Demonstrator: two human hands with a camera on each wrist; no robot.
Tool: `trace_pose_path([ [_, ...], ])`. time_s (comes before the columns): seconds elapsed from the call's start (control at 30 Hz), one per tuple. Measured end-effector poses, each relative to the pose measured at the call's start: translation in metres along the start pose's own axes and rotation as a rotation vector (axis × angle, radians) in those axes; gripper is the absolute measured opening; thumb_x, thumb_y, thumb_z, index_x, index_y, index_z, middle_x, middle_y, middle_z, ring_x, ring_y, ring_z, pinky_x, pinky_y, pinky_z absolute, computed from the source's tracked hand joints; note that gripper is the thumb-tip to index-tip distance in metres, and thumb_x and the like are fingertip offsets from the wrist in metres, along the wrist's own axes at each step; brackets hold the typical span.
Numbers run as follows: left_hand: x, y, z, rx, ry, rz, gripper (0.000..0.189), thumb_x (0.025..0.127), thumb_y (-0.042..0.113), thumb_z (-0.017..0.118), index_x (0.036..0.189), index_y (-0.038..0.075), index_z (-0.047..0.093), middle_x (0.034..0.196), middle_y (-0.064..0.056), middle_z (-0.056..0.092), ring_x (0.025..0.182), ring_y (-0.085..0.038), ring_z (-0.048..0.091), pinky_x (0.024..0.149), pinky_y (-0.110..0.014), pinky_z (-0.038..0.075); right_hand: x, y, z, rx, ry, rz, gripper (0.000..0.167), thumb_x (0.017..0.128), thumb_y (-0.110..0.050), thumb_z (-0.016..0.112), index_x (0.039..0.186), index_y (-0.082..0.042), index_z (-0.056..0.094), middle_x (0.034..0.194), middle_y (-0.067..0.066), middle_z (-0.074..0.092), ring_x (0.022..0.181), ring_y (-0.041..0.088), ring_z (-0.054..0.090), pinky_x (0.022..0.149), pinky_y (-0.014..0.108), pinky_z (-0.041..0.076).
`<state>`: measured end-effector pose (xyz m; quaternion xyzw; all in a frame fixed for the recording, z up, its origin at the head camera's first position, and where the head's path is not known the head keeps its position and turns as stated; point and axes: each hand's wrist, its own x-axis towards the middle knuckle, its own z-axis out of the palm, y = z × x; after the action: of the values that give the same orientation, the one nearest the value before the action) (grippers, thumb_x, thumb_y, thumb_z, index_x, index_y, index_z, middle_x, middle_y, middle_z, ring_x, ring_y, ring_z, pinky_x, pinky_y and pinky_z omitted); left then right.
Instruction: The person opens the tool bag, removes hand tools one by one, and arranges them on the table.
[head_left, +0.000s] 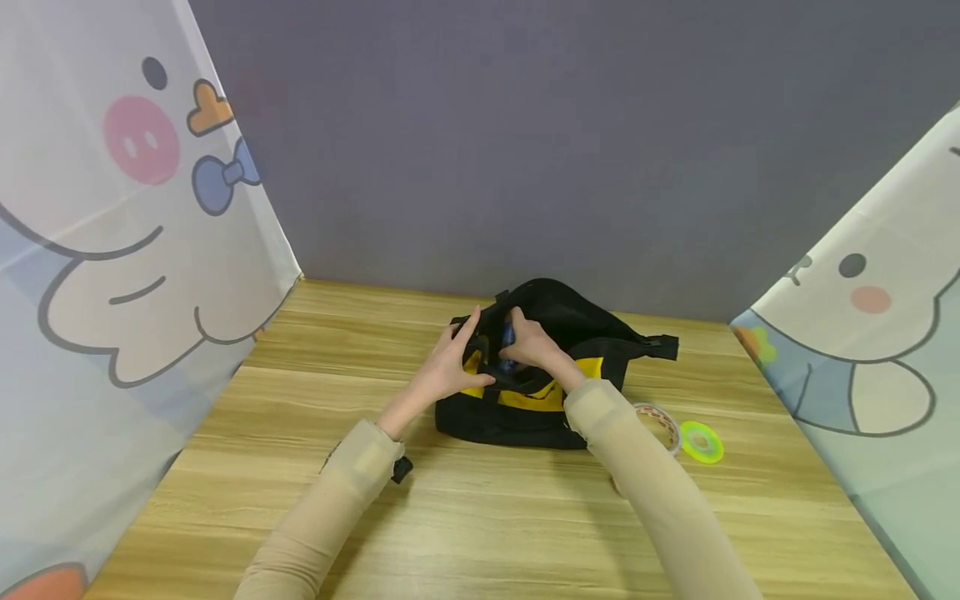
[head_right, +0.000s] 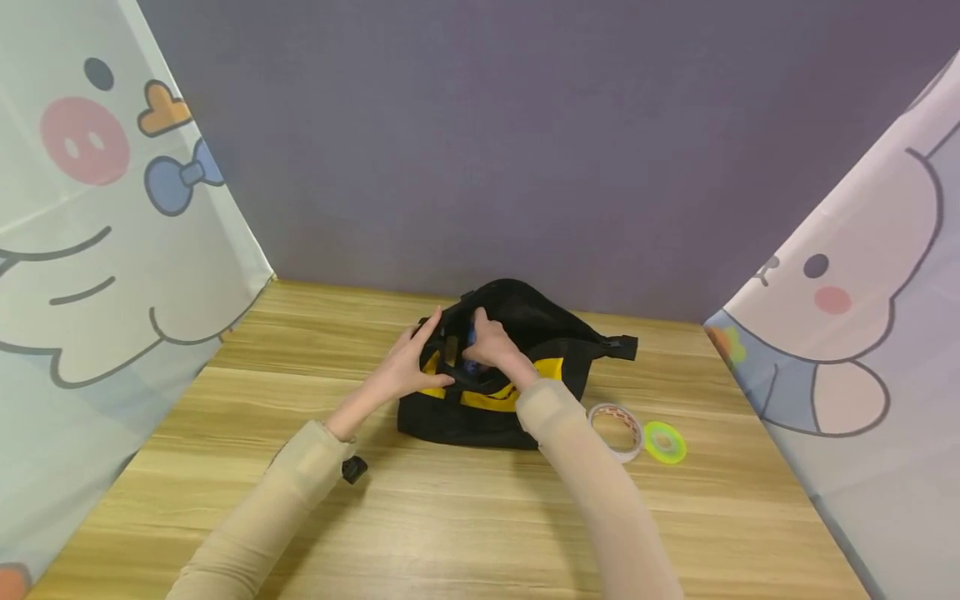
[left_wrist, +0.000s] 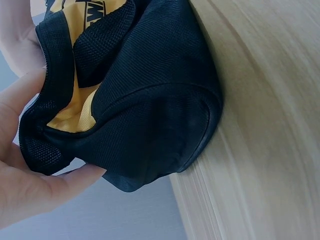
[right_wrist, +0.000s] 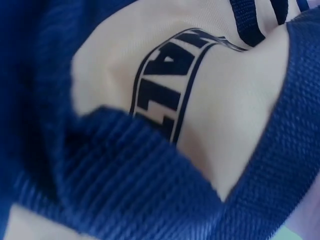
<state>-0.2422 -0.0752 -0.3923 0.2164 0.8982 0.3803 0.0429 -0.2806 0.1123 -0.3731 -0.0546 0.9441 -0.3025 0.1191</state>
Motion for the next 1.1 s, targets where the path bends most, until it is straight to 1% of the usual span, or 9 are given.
trace_pose_path([
  [0.13, 0.000, -0.001, 0.000, -0.001, 0.003, -0.007, 0.110, 0.083, 0.030, 0.081, 0.162, 0.027, 0.004, 0.160, -0.031, 0.014, 0.142, -0.052, 0.033, 0.107, -0.064, 0.041, -0.004, 0.001, -0.003, -0.014, 0.045, -0.049, 0.061, 0.091, -0.008, 0.069, 0.138, -0.004, 0.031, 0.114, 0.025, 0.057, 0.072, 0.026, 0.068, 0.062, 0.031, 0.059],
  [0.2, -0.001, 0.000, 0.000, 0.000, 0.004, -0.009, 0.110, 0.083, 0.030, 0.081, 0.161, 0.027, 0.004, 0.160, -0.032, 0.014, 0.141, -0.053, 0.034, 0.107, -0.064, 0.041, -0.006, 0.000, -0.004, -0.049, 0.081, -0.071, 0.062, 0.091, -0.009, 0.070, 0.139, -0.004, 0.031, 0.114, 0.024, 0.056, 0.076, 0.027, 0.065, 0.064, 0.031, 0.057],
  [0.37, -0.001, 0.001, 0.000, 0.006, 0.003, -0.009, 0.110, 0.083, 0.030, 0.081, 0.161, 0.029, 0.003, 0.160, -0.032, 0.015, 0.142, -0.052, 0.034, 0.107, -0.064, 0.041, -0.013, -0.003, -0.007, -0.106, 0.165, -0.109, 0.063, 0.090, -0.011, 0.070, 0.139, -0.005, 0.032, 0.122, 0.025, 0.052, 0.094, 0.033, 0.059, 0.076, 0.039, 0.056],
  [0.5, -0.001, 0.001, 0.001, 0.012, 0.008, 0.002, 0.110, 0.083, 0.030, 0.081, 0.162, 0.027, 0.005, 0.159, -0.033, 0.017, 0.141, -0.052, 0.035, 0.107, -0.063, 0.041, -0.021, -0.001, -0.007, -0.088, 0.230, -0.151, 0.063, 0.090, -0.010, 0.069, 0.140, -0.006, 0.031, 0.127, 0.026, 0.049, 0.101, 0.038, 0.059, 0.084, 0.046, 0.057],
  [0.63, 0.000, -0.001, 0.001, 0.009, 0.008, 0.005, 0.110, 0.083, 0.029, 0.082, 0.162, 0.026, 0.005, 0.159, -0.032, 0.017, 0.141, -0.052, 0.035, 0.108, -0.063, 0.041, -0.028, 0.002, -0.006, -0.076, 0.314, -0.219, 0.064, 0.089, -0.008, 0.070, 0.140, -0.007, 0.033, 0.128, 0.027, 0.048, 0.101, 0.040, 0.060, 0.083, 0.048, 0.059],
  [0.77, 0.001, -0.001, 0.001, 0.010, 0.007, 0.015, 0.110, 0.083, 0.028, 0.081, 0.162, 0.025, 0.005, 0.159, -0.032, 0.016, 0.141, -0.052, 0.035, 0.108, -0.063, 0.041, -0.035, 0.003, -0.006, -0.057, 0.387, -0.296, 0.064, 0.087, -0.004, 0.072, 0.139, -0.005, 0.036, 0.125, 0.028, 0.050, 0.099, 0.041, 0.062, 0.080, 0.048, 0.060],
  [0.97, 0.000, 0.001, 0.000, 0.019, 0.002, 0.019, 0.109, 0.083, 0.028, 0.081, 0.162, 0.023, 0.006, 0.158, -0.033, 0.017, 0.138, -0.054, 0.038, 0.106, -0.064, 0.042, -0.043, 0.007, -0.010, -0.070, 0.479, -0.398, 0.062, 0.087, -0.004, 0.072, 0.138, -0.002, 0.037, 0.119, 0.027, 0.052, 0.095, 0.038, 0.063, 0.078, 0.045, 0.060],
  [1.1, 0.001, 0.001, 0.000, 0.031, 0.010, 0.027, 0.109, 0.083, 0.027, 0.081, 0.162, 0.022, 0.006, 0.158, -0.034, 0.018, 0.139, -0.054, 0.036, 0.106, -0.064, 0.042, -0.050, 0.007, -0.015, -0.068, 0.524, -0.445, 0.060, 0.088, -0.004, 0.071, 0.138, -0.003, 0.038, 0.116, 0.025, 0.052, 0.091, 0.035, 0.061, 0.075, 0.043, 0.058],
])
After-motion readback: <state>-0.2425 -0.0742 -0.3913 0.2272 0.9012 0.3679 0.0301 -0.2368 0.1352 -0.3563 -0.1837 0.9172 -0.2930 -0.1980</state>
